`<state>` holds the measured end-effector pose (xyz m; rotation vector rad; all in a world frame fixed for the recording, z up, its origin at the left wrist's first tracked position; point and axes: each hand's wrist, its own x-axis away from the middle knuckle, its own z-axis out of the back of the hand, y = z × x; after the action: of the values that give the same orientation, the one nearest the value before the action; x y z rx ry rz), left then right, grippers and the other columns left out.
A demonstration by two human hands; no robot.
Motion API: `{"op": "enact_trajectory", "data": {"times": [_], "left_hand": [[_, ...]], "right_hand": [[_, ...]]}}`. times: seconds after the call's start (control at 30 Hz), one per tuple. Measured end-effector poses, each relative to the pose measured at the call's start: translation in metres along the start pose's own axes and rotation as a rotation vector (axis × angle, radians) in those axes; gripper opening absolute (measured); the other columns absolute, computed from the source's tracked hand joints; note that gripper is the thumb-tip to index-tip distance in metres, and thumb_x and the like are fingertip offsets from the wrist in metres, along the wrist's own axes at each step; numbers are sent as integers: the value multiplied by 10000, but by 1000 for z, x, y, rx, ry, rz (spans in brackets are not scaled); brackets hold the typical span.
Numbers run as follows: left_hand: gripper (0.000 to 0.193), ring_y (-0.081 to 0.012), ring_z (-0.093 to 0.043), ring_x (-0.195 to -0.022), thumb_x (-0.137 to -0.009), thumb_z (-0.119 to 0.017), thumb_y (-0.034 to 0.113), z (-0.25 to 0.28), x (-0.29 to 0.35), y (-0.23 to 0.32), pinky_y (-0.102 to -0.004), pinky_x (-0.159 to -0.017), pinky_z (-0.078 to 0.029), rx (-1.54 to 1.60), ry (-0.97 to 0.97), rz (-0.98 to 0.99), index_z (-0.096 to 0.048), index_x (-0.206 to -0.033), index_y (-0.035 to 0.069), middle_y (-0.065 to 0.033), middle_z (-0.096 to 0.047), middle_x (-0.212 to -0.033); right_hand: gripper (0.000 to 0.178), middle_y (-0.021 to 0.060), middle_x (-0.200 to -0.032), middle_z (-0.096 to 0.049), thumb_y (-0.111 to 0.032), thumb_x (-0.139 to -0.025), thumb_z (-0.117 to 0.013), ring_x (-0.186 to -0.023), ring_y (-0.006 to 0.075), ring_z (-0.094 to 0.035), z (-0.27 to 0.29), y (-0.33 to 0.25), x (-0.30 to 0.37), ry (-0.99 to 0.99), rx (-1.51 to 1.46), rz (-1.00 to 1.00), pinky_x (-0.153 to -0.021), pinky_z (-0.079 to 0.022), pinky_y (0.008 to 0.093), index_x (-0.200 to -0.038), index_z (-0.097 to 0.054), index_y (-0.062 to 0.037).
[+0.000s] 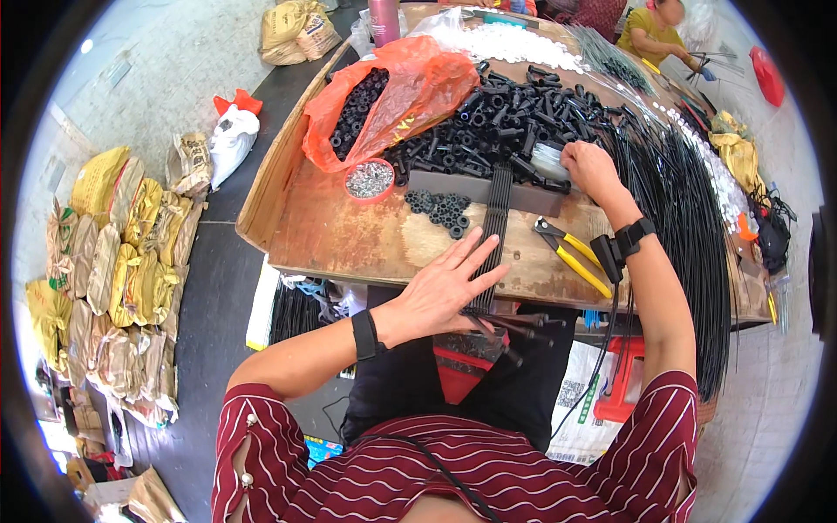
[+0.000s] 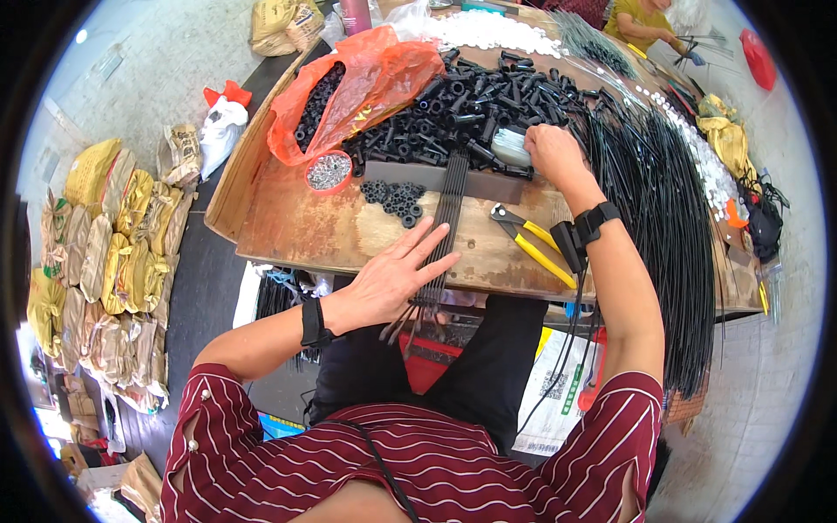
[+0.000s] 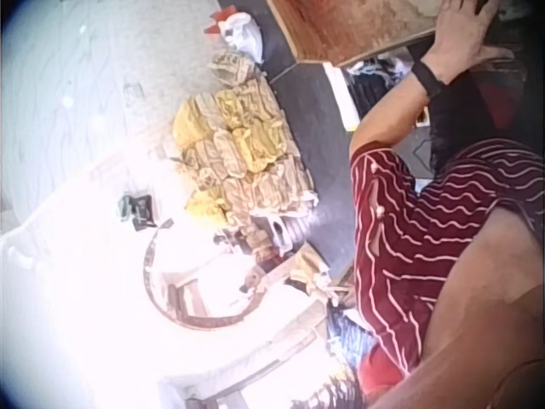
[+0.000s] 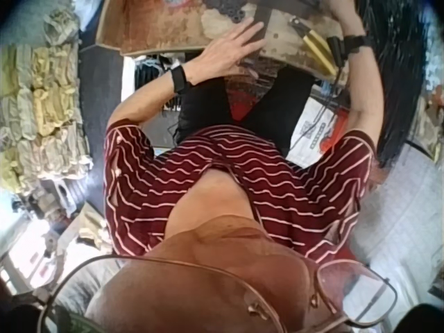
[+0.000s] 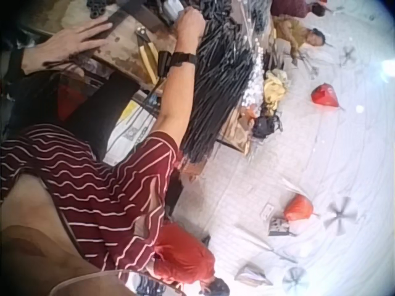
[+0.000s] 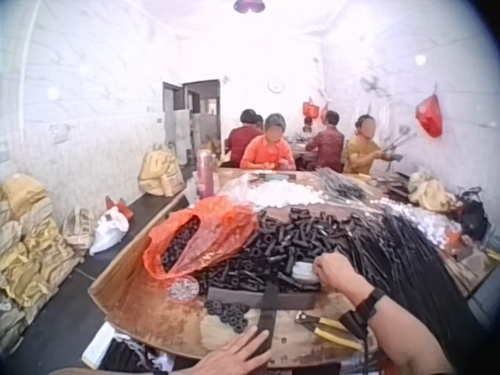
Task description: Assembling and securing components of umbrella ribs using pliers in a factory workspace.
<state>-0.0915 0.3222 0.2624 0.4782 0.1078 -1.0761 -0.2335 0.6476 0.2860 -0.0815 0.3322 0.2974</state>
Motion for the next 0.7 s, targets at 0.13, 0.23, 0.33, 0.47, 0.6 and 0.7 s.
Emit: {"op": "enact_trajectory", "data": {"times": [0.13, 0.23, 0.33, 0.47, 0.6, 0.7], "left_hand": [[816, -406, -205, -1384, -736, -704, 494, -7, 1, -1, -466, -1103, -282, -32, 20, -18, -398, -1389, 112, -203, -259, -1481], [817, -407, -205, -1384, -734, -707, 502, -8, -1, -2, -469, -1103, -283, 1, 23, -6, -405, -1387, 115, -204, -262, -1480], [825, -409, -217, -1379, -727, -711, 505, -7, 0, -5, -474, -1106, -277, 11, 23, 25, -412, -1380, 99, -204, -273, -1475], [811, -393, -224, -1380, -712, -723, 493, -6, 11, -10, -466, -1110, -275, -24, 94, 16, -434, -1332, 56, -204, -290, -1464], [812, -391, -231, -1378, -688, -740, 461, -12, 5, -7, -466, -1111, -273, -12, 108, -28, -438, -1318, 46, -209, -290, -1461], [815, -375, -230, -1383, -638, -777, 338, -12, -4, -4, -452, -1127, -256, 0, 63, -51, -439, -1325, 57, -202, -286, -1466]], "right_hand": [[130, 177, -808, -653, -142, -847, -551, -794, 358, -627, 3, -2, 7, 112, 24, 8, -726, -492, 439, -873, -628, -41], [125, 173, -820, -652, -135, -876, -531, -789, 323, -639, 28, -21, 12, 108, -3, -186, -726, -500, 392, -913, -603, -40], [182, 76, -807, -646, -173, -959, -481, -782, 162, -627, 80, -56, 21, 412, -747, -279, -735, -492, 295, -903, -577, -29], [365, 163, -1235, -534, -197, -971, -426, -1008, 256, -604, 193, -96, 73, 549, -1238, 35, -934, -473, 345, -1184, -523, 83], [270, 178, -1163, -561, -132, -966, -420, -970, 248, -582, 272, -104, 157, 511, -973, 62, -826, -486, 315, -1139, -466, 70], [149, 89, -867, -638, -161, -895, -576, -619, 210, -575, 294, -163, 160, -143, -1431, 535, -480, -483, 328, -929, -449, -91]]}}
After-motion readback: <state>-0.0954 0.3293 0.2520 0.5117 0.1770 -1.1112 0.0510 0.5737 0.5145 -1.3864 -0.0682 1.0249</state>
